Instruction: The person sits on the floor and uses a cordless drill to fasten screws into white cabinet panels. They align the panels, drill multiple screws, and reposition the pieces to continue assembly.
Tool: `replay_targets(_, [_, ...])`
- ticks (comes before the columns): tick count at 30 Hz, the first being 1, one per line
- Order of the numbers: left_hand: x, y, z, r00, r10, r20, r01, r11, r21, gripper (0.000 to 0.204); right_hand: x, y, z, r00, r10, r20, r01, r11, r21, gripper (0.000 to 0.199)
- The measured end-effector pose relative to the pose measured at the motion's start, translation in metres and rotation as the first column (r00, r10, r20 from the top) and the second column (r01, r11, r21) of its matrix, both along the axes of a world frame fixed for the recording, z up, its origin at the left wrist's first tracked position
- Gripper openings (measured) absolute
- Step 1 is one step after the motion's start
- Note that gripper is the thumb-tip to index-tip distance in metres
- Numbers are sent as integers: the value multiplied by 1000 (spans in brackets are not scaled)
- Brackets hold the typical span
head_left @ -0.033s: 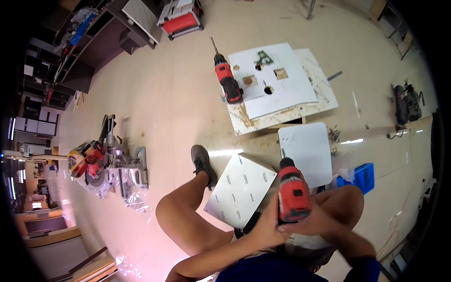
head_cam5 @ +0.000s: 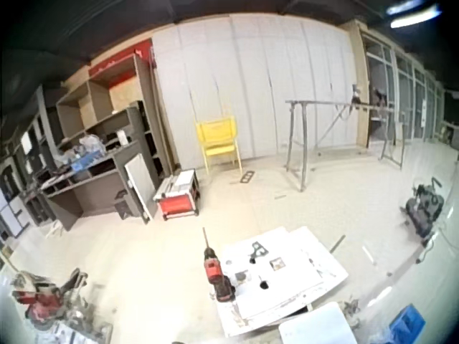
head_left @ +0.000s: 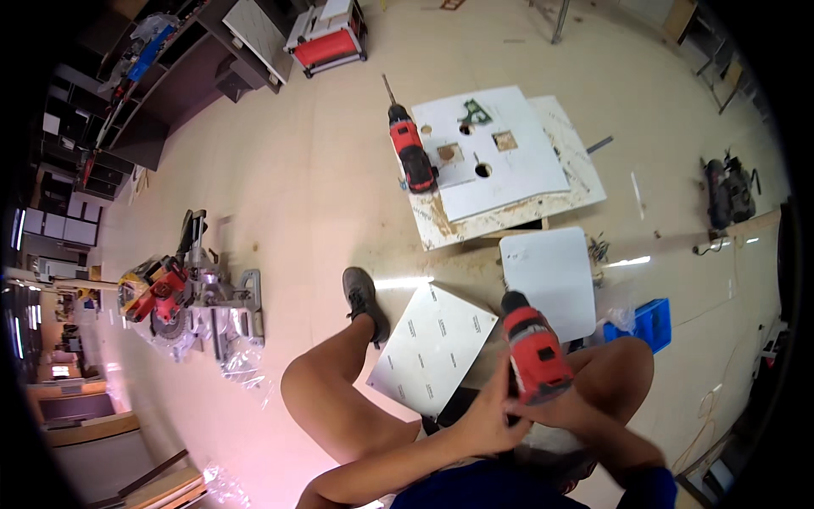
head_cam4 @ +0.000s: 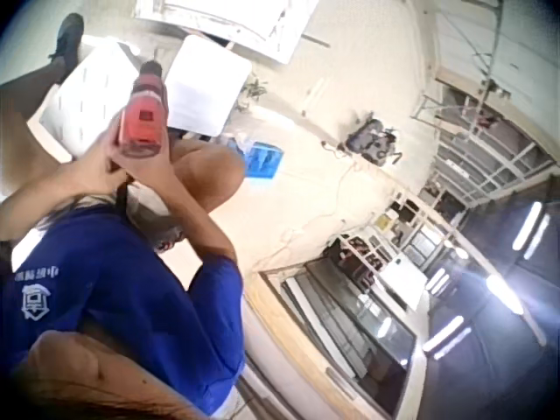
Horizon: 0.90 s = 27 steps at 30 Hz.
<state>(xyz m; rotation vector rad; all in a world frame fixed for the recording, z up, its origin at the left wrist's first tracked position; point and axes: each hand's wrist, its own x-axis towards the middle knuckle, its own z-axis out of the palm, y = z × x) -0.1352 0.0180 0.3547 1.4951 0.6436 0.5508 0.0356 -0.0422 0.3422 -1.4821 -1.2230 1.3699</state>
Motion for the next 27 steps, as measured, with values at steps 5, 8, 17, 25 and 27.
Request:
replay_targets(5, [-46, 53, 6, 805, -499, -321, 553, 827, 102, 85, -20, -21, -32, 852, -326, -410, 287, 945, -154, 60])
replay_targets(8, [-52, 138, 0, 839, -282, -466, 465, 816, 344, 50, -2, -12, -28, 758, -479, -443, 261, 846, -466, 49])
replay_targets(17, [-21, 187, -200, 668, -362, -650, 734, 463, 497, 46, -2, -20, -74, 995, -88, 42, 98, 935, -341, 70])
replay_targets(25, [-31, 198, -213, 644, -401, -652, 758, 451, 471, 40, -9, -6, -62, 863, -255, -436, -122, 733, -669, 81])
replay_targets(27, [-26, 203, -212, 655, -414, -632, 745, 491, 451, 38, 4, 20, -56, 961, -109, -253, -60, 813, -579, 88])
